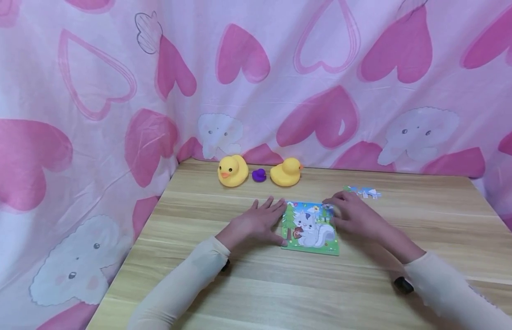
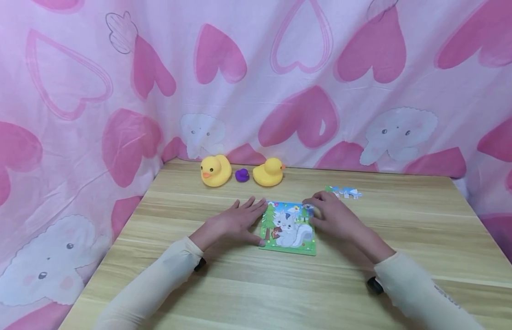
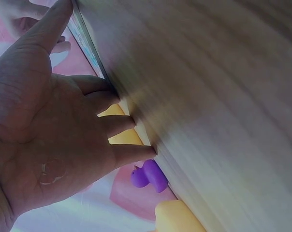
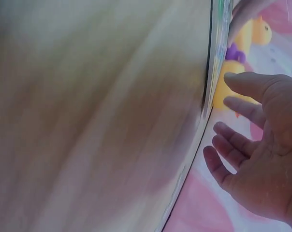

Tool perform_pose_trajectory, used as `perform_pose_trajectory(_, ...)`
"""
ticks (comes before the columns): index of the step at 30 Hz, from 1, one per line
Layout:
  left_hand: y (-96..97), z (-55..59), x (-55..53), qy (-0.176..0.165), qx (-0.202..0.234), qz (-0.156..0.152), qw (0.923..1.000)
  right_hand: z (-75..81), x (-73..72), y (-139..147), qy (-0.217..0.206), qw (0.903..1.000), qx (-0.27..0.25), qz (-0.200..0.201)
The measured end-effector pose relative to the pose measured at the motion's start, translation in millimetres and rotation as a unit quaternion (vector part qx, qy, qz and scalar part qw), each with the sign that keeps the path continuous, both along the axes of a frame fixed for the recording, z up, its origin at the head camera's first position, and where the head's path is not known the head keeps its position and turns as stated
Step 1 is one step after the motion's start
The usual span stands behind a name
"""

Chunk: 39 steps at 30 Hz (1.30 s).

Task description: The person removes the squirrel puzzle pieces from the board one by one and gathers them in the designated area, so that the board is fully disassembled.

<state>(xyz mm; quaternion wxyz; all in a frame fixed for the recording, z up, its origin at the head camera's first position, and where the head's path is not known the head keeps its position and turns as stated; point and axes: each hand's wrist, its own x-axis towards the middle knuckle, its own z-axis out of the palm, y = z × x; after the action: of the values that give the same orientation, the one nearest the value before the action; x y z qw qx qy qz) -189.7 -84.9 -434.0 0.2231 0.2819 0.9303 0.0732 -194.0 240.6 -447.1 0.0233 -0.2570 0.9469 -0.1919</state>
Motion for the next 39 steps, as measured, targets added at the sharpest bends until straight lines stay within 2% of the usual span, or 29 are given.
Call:
perform_pose_trajectory(8,1.5,0.1,-0.1,-0.002,0.003,0.002,1.0000,-5.0,3.9,-13,0.006,0.9984,0.014,0.054)
perform_pose_trajectory(11,1.3,0.6,-0.1,0.000,0.003,0.001,1.0000,-6.4,2.6,-15,-0.003,0.9989,0.015,0.045)
perform_pose_trajectory(18,-1.9,2.9,0.6,-0.005,0.001,0.005,1.0000,-7.1,-4.5,-23,-0.051,0.9976,-0.040,0.022)
perform_pose_trajectory(26,-3.3,0.3,0.2,0.000,0.006,0.001,1.0000,-1.3,-6.4,-29,-0.074,0.9965,-0.036,0.015)
perform_pose_trajectory(39,-1.3,-1.7,-0.7,0.000,0.009,-0.002,1.0000,3.2,-8.6,-27,-0.061,0.9978,-0.021,-0.015)
